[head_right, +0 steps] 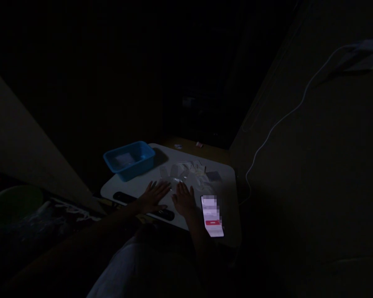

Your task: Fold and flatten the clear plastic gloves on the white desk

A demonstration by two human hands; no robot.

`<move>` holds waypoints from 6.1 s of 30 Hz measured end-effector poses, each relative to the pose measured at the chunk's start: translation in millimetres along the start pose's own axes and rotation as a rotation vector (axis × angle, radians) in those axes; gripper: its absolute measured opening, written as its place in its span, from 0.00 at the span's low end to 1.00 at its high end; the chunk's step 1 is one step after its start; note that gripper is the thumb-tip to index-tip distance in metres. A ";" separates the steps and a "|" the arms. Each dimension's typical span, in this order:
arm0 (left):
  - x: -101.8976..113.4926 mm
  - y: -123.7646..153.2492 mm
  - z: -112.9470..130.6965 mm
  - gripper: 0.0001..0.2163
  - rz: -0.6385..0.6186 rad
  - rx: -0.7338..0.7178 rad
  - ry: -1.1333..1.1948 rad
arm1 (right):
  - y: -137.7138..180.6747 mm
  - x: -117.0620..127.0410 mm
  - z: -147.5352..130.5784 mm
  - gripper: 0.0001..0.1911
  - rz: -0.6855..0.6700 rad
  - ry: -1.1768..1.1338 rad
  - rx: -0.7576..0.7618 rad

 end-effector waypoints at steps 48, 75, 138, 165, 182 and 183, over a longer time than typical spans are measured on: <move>22.1 -16.0 -23.3 0.23 -0.088 0.194 0.069 | -6.4 0.3 -18.9 0.25 -0.077 0.046 -0.203; -3.4 29.3 -12.2 0.28 0.070 0.313 -0.078 | -4.9 -1.0 -19.8 0.25 -0.053 0.043 -0.211; -14.5 7.0 -21.1 0.29 0.061 0.156 -0.069 | -4.5 -5.4 -17.3 0.25 -0.027 0.039 -0.215; -24.2 -35.2 -0.4 0.21 0.101 0.107 0.059 | -4.4 -3.2 -18.1 0.25 -0.055 0.029 -0.215; -14.0 8.5 -12.3 0.28 0.075 0.197 -0.065 | -2.4 -2.2 -19.0 0.25 -0.002 0.019 -0.226; -12.5 12.0 -13.3 0.28 0.073 0.201 -0.066 | -2.3 -2.1 -19.3 0.25 -0.004 0.019 -0.222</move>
Point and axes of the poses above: each hand's wrist, its own y-axis away from the middle knuckle, its own x-axis out of the back of the hand, z = x × y, the point moved 3 cm from there along -y, towards the middle knuckle, and after that the axes turned 10 degrees about z, right-handed, at the moved point
